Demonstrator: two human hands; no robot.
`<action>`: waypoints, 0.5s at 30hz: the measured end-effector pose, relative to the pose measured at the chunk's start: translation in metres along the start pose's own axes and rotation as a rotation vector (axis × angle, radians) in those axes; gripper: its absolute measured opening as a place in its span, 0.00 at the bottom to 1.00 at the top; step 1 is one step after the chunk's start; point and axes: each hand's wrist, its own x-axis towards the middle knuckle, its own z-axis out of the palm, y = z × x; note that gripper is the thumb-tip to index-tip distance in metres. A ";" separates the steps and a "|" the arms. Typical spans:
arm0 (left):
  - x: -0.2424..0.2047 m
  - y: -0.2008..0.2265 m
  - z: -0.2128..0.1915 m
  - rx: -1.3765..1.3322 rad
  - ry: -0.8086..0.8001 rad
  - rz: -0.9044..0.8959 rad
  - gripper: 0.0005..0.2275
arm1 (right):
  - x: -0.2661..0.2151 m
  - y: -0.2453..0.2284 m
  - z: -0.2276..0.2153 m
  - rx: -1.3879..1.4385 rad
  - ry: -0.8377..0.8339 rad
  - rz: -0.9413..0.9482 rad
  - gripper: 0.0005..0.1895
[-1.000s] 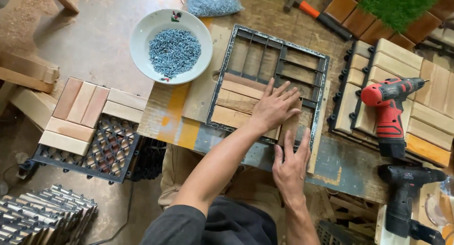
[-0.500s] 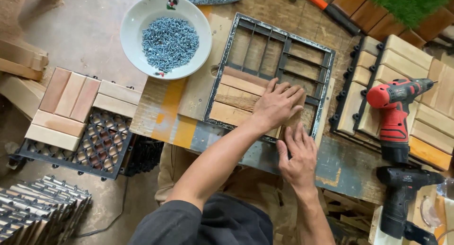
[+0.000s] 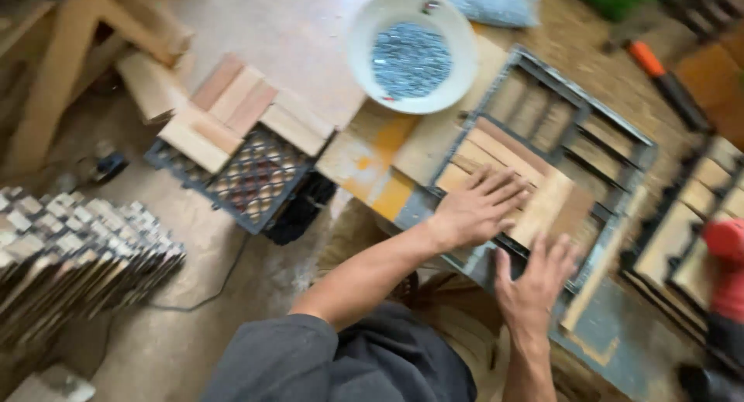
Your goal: The person arranges small wooden tiles into a metal frame on a workbench, then places a black plastic grid over the tiles and secures it with a cordless drill and screws. The person repeatedly picks tiles, aligns them in the frame, and fastens the grid.
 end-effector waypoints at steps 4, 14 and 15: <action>-0.080 -0.059 -0.064 0.074 0.226 -0.161 0.22 | 0.018 -0.085 0.010 0.183 -0.032 -0.233 0.33; -0.278 -0.220 -0.061 -0.094 0.666 -1.064 0.19 | 0.017 -0.291 0.165 0.561 -0.206 -0.760 0.30; -0.292 -0.228 -0.061 -0.150 0.395 -1.244 0.27 | 0.018 -0.307 0.191 0.514 -0.322 -0.674 0.36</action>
